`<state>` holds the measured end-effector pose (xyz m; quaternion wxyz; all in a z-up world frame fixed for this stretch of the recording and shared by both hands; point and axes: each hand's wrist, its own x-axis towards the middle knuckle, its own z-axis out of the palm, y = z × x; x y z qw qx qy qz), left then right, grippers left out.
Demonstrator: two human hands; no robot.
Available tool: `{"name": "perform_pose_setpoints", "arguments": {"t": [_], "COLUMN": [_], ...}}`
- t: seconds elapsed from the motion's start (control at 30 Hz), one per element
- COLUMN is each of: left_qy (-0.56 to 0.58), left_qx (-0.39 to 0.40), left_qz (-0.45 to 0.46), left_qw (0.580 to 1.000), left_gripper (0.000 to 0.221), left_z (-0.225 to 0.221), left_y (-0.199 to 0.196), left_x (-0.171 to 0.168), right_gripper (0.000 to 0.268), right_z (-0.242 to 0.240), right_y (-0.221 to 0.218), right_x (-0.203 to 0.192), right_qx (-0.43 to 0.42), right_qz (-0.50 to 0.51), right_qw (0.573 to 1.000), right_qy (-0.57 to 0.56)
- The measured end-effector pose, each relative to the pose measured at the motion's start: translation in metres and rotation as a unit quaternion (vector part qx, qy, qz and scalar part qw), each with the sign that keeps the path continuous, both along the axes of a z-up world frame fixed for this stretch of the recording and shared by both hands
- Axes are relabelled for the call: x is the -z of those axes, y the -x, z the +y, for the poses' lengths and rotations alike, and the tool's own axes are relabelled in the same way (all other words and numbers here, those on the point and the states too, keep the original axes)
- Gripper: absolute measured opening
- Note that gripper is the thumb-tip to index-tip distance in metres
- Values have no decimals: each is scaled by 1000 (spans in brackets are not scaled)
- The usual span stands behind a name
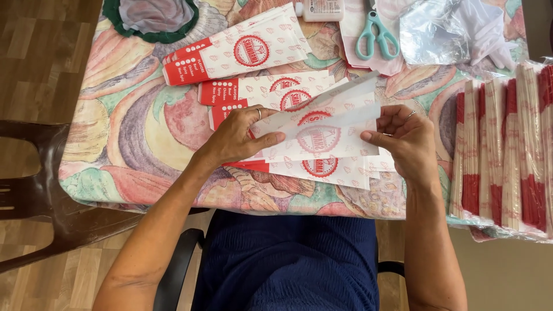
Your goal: Counting and stacking paper shawarma wrappers on a table.
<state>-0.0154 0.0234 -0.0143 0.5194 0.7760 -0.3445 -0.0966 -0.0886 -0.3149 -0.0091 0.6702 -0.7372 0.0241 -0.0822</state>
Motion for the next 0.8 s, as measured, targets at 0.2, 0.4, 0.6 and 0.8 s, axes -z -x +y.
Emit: {"name": "perform_pose_setpoints", "arguments": {"t": [0.2,0.4,0.6,0.8], "left_qy": [-14,-195,38,44], "left_qx": [-1,-179,-346,-243], "left_qz": [-56,40,28,54], "left_qw": [998,963,937,968], "left_gripper": [63,72,53,59], "left_z": [24,143,229,147], "left_y": [7,32,87,68], "left_x": [-4,-14,-15,-5], "right_gripper": [15,10,11,23], "right_z": [5,-59,-29,6], "right_y": [22,39,41,49], "right_x": [-23,23,32,-20], "right_qx": [41,103,104,120], "right_qz": [26,72,182,23], "right_qw": [996,992,973,932], "right_qy": [69,26,99,342]}}
